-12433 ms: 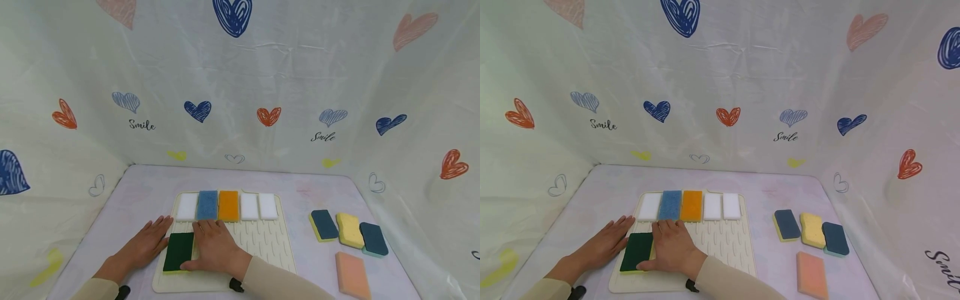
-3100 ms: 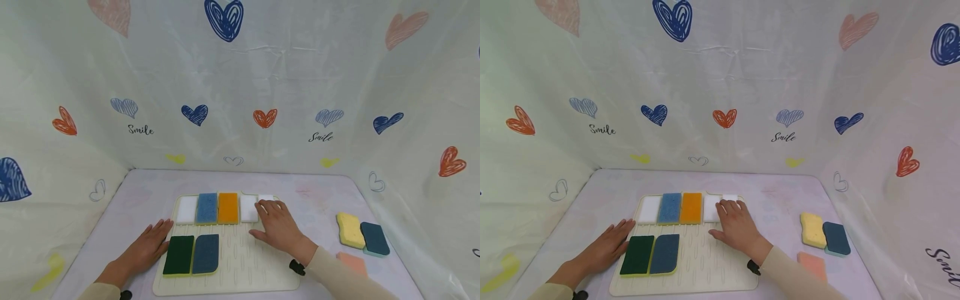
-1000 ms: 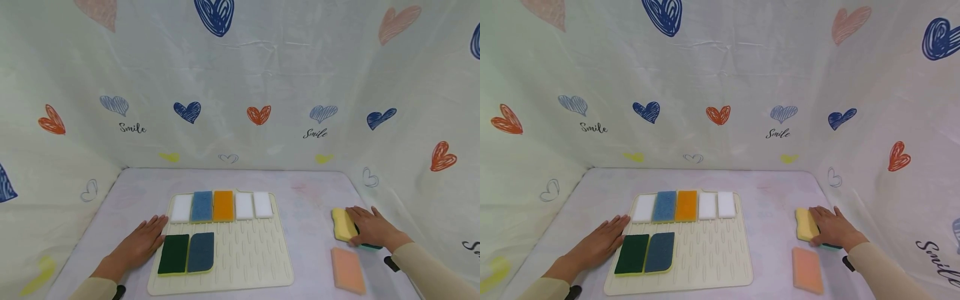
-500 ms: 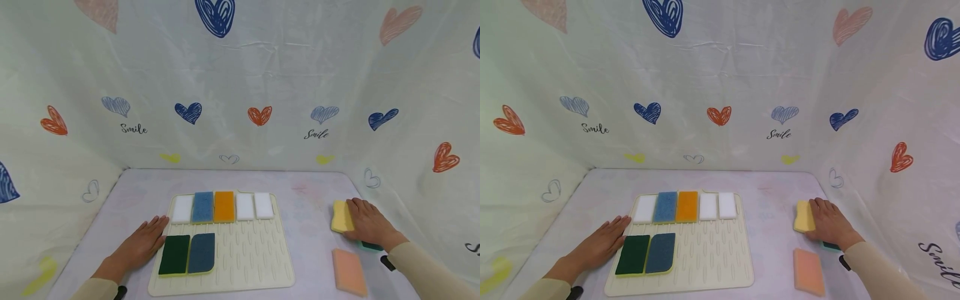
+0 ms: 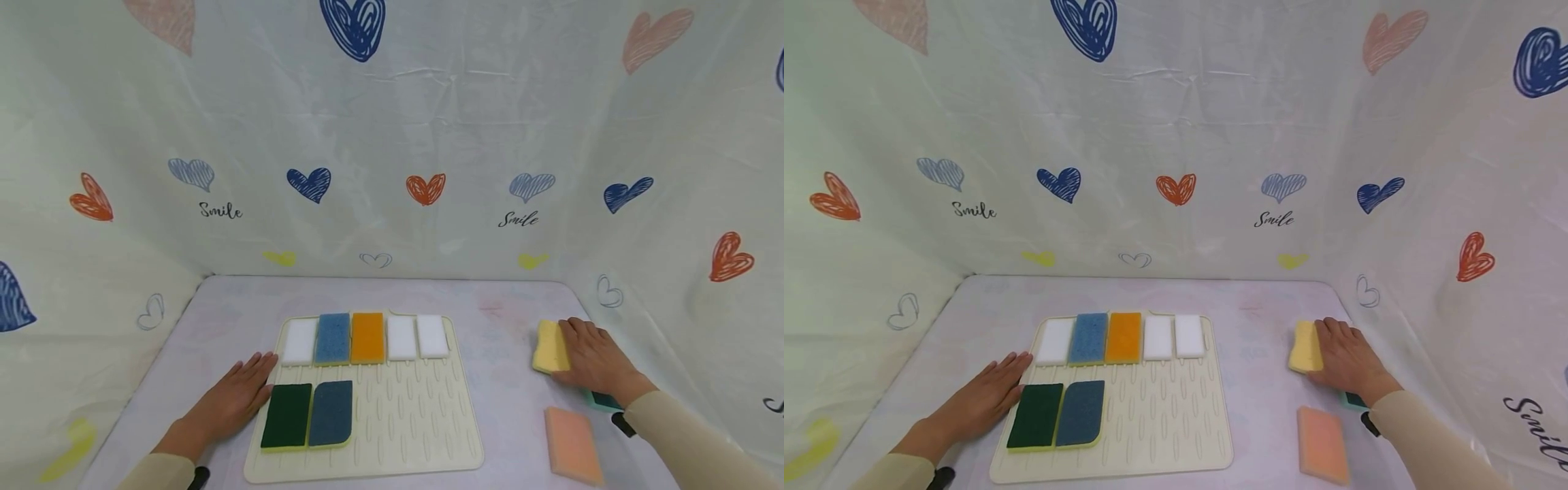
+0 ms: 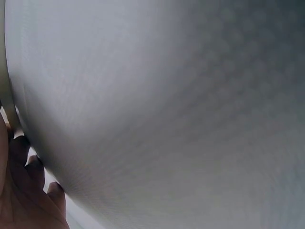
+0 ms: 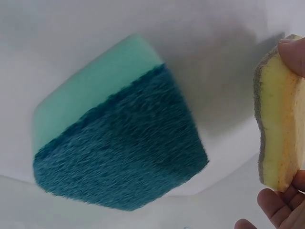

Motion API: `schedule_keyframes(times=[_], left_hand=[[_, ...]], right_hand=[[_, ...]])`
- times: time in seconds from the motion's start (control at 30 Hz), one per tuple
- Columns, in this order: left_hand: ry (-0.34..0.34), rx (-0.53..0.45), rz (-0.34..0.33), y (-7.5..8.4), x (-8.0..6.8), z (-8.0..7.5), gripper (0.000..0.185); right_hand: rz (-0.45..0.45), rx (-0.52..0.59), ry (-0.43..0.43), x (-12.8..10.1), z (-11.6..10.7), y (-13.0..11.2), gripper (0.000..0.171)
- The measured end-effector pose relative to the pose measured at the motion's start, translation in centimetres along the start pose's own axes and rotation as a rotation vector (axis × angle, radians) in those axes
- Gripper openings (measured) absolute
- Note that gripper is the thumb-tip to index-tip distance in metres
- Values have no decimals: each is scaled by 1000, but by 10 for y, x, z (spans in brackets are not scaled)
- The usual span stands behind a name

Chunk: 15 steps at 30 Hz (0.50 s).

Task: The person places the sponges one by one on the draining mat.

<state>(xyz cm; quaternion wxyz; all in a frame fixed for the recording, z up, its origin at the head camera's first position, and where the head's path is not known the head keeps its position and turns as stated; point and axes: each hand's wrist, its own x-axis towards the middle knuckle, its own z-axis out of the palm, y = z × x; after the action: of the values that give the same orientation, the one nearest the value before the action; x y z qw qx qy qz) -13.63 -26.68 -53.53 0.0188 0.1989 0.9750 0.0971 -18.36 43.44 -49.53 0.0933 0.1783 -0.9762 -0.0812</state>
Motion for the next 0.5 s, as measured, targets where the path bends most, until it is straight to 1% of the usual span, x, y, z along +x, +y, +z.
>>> schedule_keyframes(times=[0.13,0.3,0.5], left_hand=[[-1,-4,-7,0,0,1,62],[1,-16,-11,0,1,0,62],[-7,-17,-18,0,1,0,62]], right_hand=[[-1,6,2,6,-3,-8,95],[-14,27,36,14,-6,-16,93],[-38,26,47,22,-3,-23,99]])
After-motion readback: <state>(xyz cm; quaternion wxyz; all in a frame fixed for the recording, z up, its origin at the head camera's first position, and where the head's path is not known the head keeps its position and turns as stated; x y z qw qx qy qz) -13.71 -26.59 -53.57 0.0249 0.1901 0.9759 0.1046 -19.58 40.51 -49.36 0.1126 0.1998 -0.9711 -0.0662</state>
